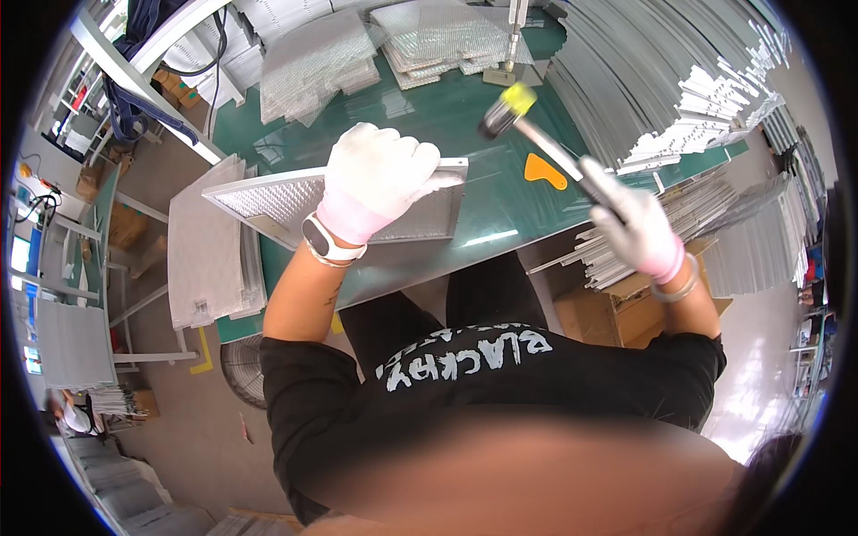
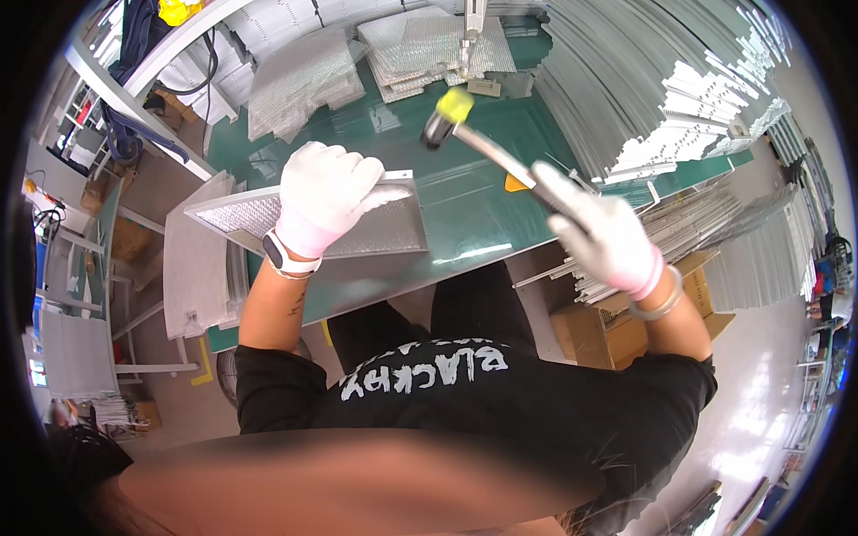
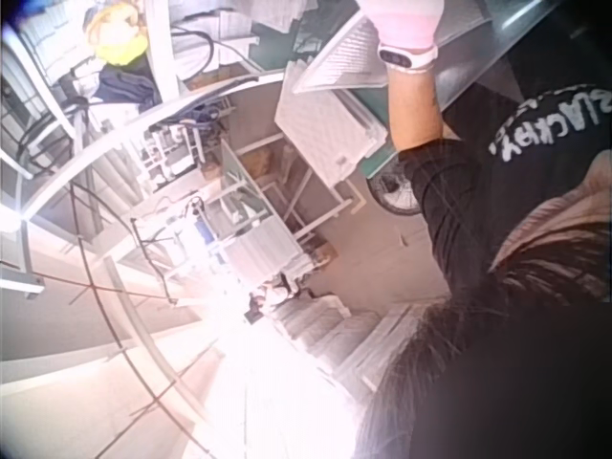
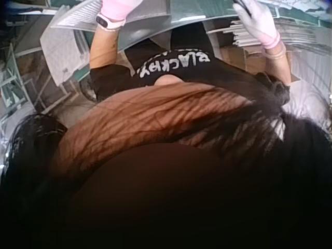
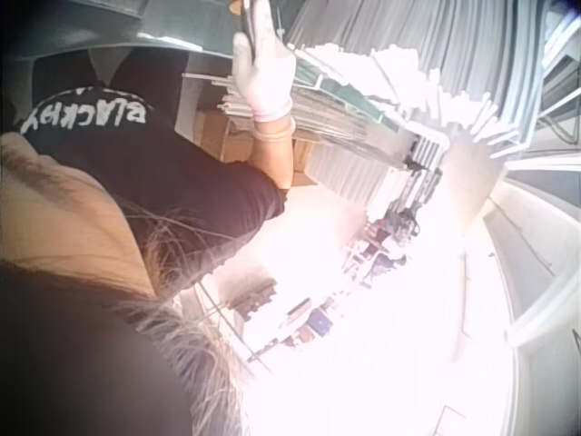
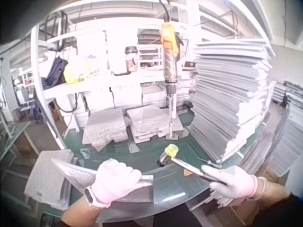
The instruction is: Assembling metal mesh filters by attaching metal frames and securing components using a hammer and electric screwdriver.
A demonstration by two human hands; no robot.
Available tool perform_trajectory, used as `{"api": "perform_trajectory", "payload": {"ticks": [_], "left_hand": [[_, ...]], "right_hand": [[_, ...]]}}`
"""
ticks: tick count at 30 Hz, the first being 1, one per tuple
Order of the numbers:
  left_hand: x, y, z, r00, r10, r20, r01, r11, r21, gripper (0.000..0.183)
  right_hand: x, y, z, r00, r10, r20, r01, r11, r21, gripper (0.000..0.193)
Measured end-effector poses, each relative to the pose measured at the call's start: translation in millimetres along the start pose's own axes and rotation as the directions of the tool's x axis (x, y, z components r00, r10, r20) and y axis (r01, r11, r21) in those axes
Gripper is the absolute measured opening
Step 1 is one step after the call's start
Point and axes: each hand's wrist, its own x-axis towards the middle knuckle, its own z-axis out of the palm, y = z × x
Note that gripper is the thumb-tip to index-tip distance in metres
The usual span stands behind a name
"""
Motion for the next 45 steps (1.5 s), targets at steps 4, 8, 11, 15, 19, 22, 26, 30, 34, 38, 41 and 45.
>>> {"api": "perform_trajectory", "payload": {"ticks": [4,8,11,15,19,22,26,30,34,38,41,45], "left_hand": [[-2.8,4.5,5.8,0.995,-0.057,-0.076,0.059,0.998,0.014,0.041],[-1.3,23.1,16.9,0.946,-0.228,-0.229,0.216,0.974,-0.075,0.040],[-4.9,38.3,30.7,0.877,-0.354,-0.326,0.358,0.932,-0.050,0.042],[-8.4,40.6,31.7,0.862,-0.374,-0.343,0.380,0.923,-0.050,0.042],[-6.4,43.9,31.1,0.859,-0.365,-0.359,0.362,0.929,-0.079,0.041],[-8.3,44.1,37.4,0.849,-0.373,-0.374,0.377,0.924,-0.066,0.040],[-7.2,46.4,32.4,0.843,-0.339,-0.418,0.334,0.938,-0.089,0.034],[0.9,60.6,29.4,0.874,-0.297,-0.385,0.243,0.952,-0.183,0.028],[5.4,62.0,37.5,0.871,-0.304,-0.386,0.237,0.948,-0.212,0.028],[11.9,54.9,42.4,0.887,-0.305,-0.347,0.249,0.948,-0.199,0.026],[25.9,51.7,50.7,0.865,-0.300,-0.402,0.230,0.949,-0.214,0.030],[31.5,47.9,57.3,0.883,-0.373,-0.284,0.311,0.919,-0.240,0.030]], "right_hand": [[-6.6,-1.1,-34.8,0.966,-0.003,-0.258,0.046,0.986,0.158,0.057],[2.2,-11.5,-49.7,0.906,-0.154,-0.394,0.214,0.971,0.111,0.061],[25.0,-15.3,-42.1,0.951,-0.309,0.020,0.309,0.948,-0.076,0.052],[24.0,-12.3,-54.4,0.987,-0.092,0.134,0.105,0.990,-0.091,0.055],[-10.5,-6.1,-24.5,0.970,0.133,-0.204,-0.011,0.862,0.507,0.053],[12.5,-8.6,-7.0,0.993,-0.088,0.078,0.088,0.996,0.007,0.057],[-5.0,28.3,39.2,0.932,0.252,0.259,-0.265,0.964,0.018,0.057],[-15.5,79.3,110.0,0.874,0.396,0.283,-0.330,0.909,-0.254,0.060],[61.0,88.9,99.3,0.969,0.004,-0.247,-0.086,0.943,-0.321,0.063],[201.3,46.5,-3.4,0.594,-0.423,-0.685,0.076,0.876,-0.475,0.049],[267.5,12.3,-50.3,0.613,0.070,-0.787,0.569,0.651,0.501,0.038],[269.4,-23.3,-67.3,0.927,0.153,-0.343,0.264,0.385,0.884,0.034]]}}
